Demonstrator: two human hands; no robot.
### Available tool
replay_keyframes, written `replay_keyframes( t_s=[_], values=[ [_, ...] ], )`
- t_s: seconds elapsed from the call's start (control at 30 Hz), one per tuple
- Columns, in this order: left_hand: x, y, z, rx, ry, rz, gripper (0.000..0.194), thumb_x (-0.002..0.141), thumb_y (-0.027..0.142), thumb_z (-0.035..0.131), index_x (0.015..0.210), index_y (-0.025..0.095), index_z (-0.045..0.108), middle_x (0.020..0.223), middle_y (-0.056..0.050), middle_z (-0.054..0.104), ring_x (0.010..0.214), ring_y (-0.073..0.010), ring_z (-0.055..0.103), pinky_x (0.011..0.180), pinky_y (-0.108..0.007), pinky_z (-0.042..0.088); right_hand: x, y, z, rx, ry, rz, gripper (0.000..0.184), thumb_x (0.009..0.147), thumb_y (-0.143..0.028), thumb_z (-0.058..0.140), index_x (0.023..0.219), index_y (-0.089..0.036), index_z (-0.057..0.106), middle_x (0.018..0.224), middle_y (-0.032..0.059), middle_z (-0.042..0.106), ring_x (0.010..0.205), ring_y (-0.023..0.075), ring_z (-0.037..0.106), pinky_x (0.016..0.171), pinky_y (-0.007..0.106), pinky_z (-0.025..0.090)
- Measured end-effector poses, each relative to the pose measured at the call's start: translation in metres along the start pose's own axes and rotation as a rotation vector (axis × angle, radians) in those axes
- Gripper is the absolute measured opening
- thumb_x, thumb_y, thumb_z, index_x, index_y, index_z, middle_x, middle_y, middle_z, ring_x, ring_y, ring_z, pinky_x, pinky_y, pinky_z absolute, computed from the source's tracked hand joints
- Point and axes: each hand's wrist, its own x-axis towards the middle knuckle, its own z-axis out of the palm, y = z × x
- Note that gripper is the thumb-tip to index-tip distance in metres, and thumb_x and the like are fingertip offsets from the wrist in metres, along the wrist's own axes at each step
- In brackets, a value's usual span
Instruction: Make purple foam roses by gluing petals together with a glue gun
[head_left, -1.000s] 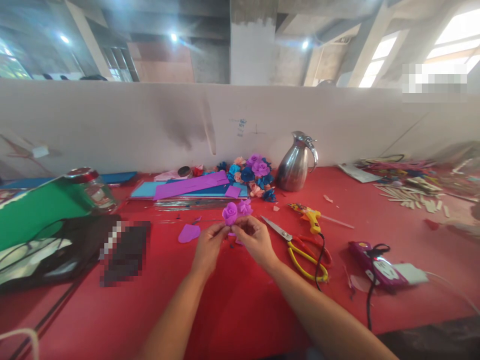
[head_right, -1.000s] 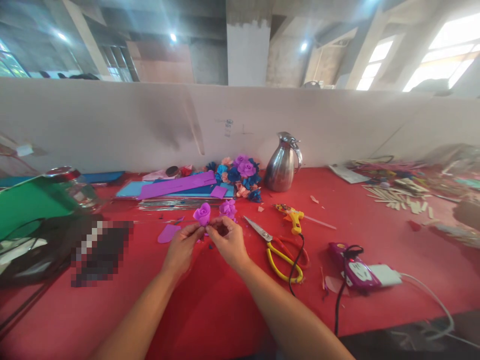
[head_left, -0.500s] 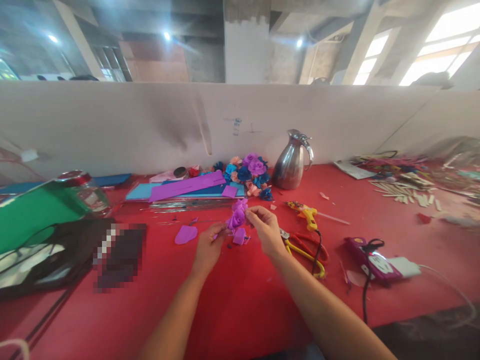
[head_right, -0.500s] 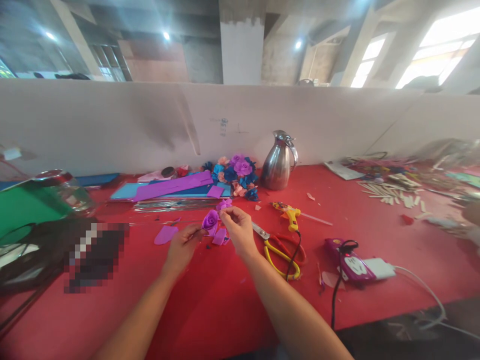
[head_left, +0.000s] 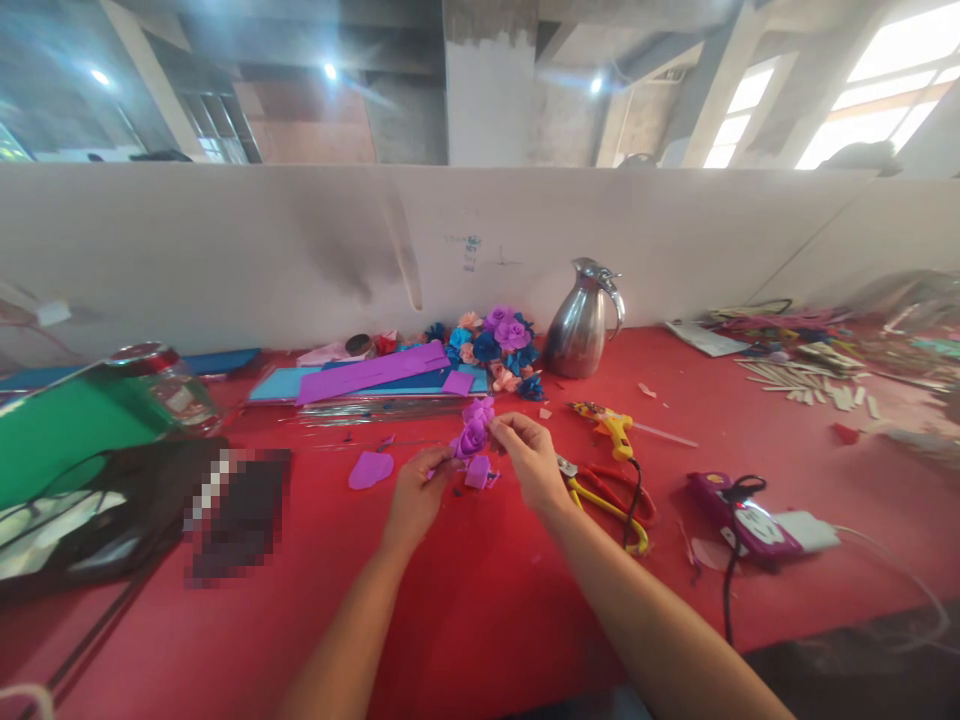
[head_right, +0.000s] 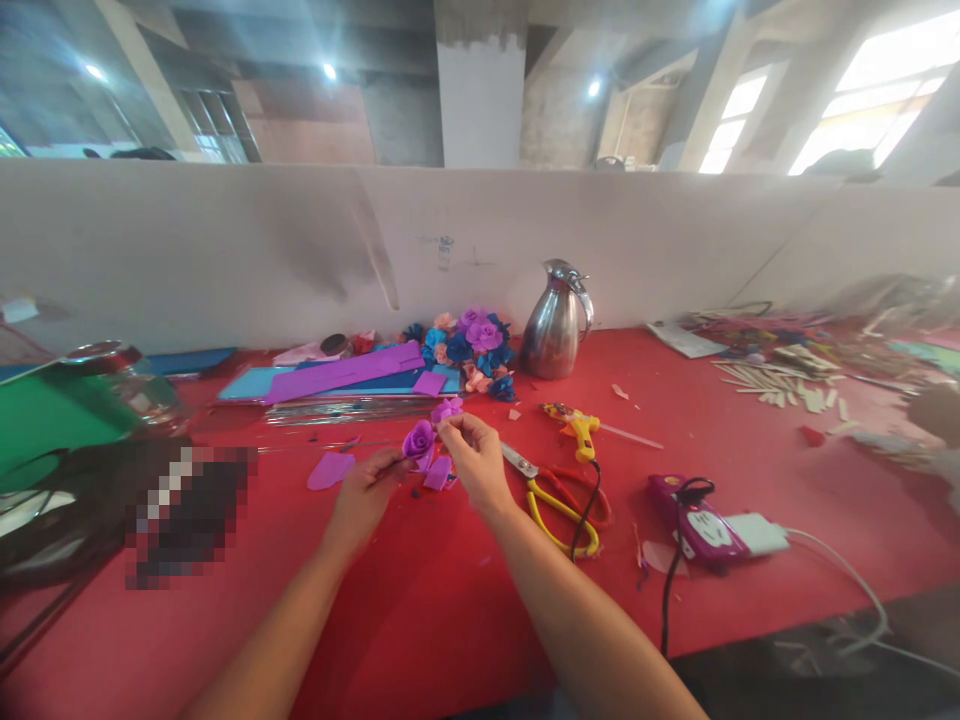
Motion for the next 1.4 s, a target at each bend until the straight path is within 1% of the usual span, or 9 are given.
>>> replay_keyframes(
  t_s=[0.13,0.27,0.37,0.6,0.77,1.0,1.1,1.27,1.4],
  values=[
    [0.000,0.000,0.000,0.012,-0.011,0.004,0.017,0.072,0.028,0.064,0.082,0.021,0.076,0.075,-0.003,0.071,0.082,-0.0218,0.062,0.078,-0.030,0.044,-0.001,0.000,0.000,-0.001,-0.062,-0.017,0.017,0.073,-0.035,0.061,0.070,-0.018,0.060,0.063,-0.0024,0.057,0.059,0.0107,0.049,0.058,0.023,0.039],
    [0.000,0.000,0.000,-0.021,-0.029,-0.002,0.022,0.072,0.030,0.064,0.088,0.020,0.075,0.083,-0.004,0.073,0.085,-0.0222,0.063,0.080,-0.031,0.044,0.000,0.004,0.001,0.022,-0.019,-0.009,0.017,0.072,-0.034,0.060,0.065,-0.018,0.058,0.059,-0.0027,0.055,0.057,0.0107,0.048,0.057,0.023,0.038],
    [0.001,0.000,0.000,-0.038,-0.030,-0.007,0.022,0.072,0.031,0.065,0.088,0.020,0.075,0.082,-0.004,0.073,0.085,-0.0218,0.063,0.079,-0.030,0.044,0.001,0.004,0.000,0.021,-0.016,0.009,0.018,0.072,-0.034,0.059,0.064,-0.018,0.058,0.057,-0.0026,0.054,0.056,0.0110,0.048,0.057,0.023,0.038],
    [0.003,-0.009,-0.001,-0.006,-0.024,0.017,0.020,0.072,0.030,0.065,0.085,0.021,0.076,0.080,-0.004,0.072,0.081,-0.0206,0.062,0.077,-0.030,0.045,-0.003,0.003,0.001,-0.019,-0.079,-0.038,0.019,0.074,-0.036,0.062,0.071,-0.018,0.056,0.065,-0.0023,0.056,0.060,0.0109,0.049,0.058,0.023,0.039],
    [0.002,-0.008,-0.001,-0.011,-0.032,0.001,0.021,0.072,0.029,0.065,0.087,0.021,0.076,0.085,-0.005,0.072,0.083,-0.0207,0.062,0.077,-0.030,0.045,-0.001,0.008,0.000,-0.035,-0.011,-0.040,0.019,0.074,-0.034,0.059,0.065,-0.018,0.055,0.059,-0.0030,0.051,0.057,0.0105,0.045,0.056,0.023,0.036],
    [0.001,-0.003,0.000,-0.068,-0.034,-0.020,0.020,0.072,0.029,0.065,0.086,0.020,0.075,0.079,-0.004,0.072,0.084,-0.0225,0.062,0.079,-0.031,0.045,0.001,0.006,0.000,0.020,-0.013,0.013,0.018,0.073,-0.033,0.058,0.062,-0.018,0.057,0.057,-0.0028,0.054,0.055,0.0105,0.047,0.055,0.023,0.038],
    [0.001,-0.004,-0.001,-0.101,-0.058,-0.040,0.023,0.072,0.031,0.066,0.089,0.019,0.075,0.081,-0.004,0.072,0.082,-0.0212,0.061,0.078,-0.030,0.044,0.002,0.006,0.001,0.024,0.001,0.016,0.017,0.072,-0.032,0.058,0.062,-0.018,0.057,0.056,-0.0030,0.054,0.054,0.0104,0.047,0.055,0.023,0.038],
    [0.002,-0.007,-0.001,-0.155,-0.052,-0.078,0.022,0.071,0.033,0.067,0.085,0.018,0.075,0.077,-0.003,0.070,0.076,-0.0183,0.059,0.074,-0.028,0.042,0.003,0.009,0.000,0.008,0.025,0.016,0.017,0.071,-0.032,0.057,0.061,-0.018,0.056,0.056,-0.0031,0.053,0.054,0.0102,0.047,0.054,0.023,0.038],
    [0.002,-0.007,-0.001,-0.173,-0.100,-0.089,0.023,0.073,0.032,0.066,0.089,0.018,0.074,0.078,-0.003,0.069,0.076,-0.0176,0.058,0.076,-0.028,0.042,0.001,0.009,0.000,0.003,0.009,-0.014,0.012,0.071,-0.029,0.059,0.066,-0.018,0.057,0.059,-0.0034,0.053,0.055,0.0101,0.048,0.055,0.023,0.039]
  ],
)
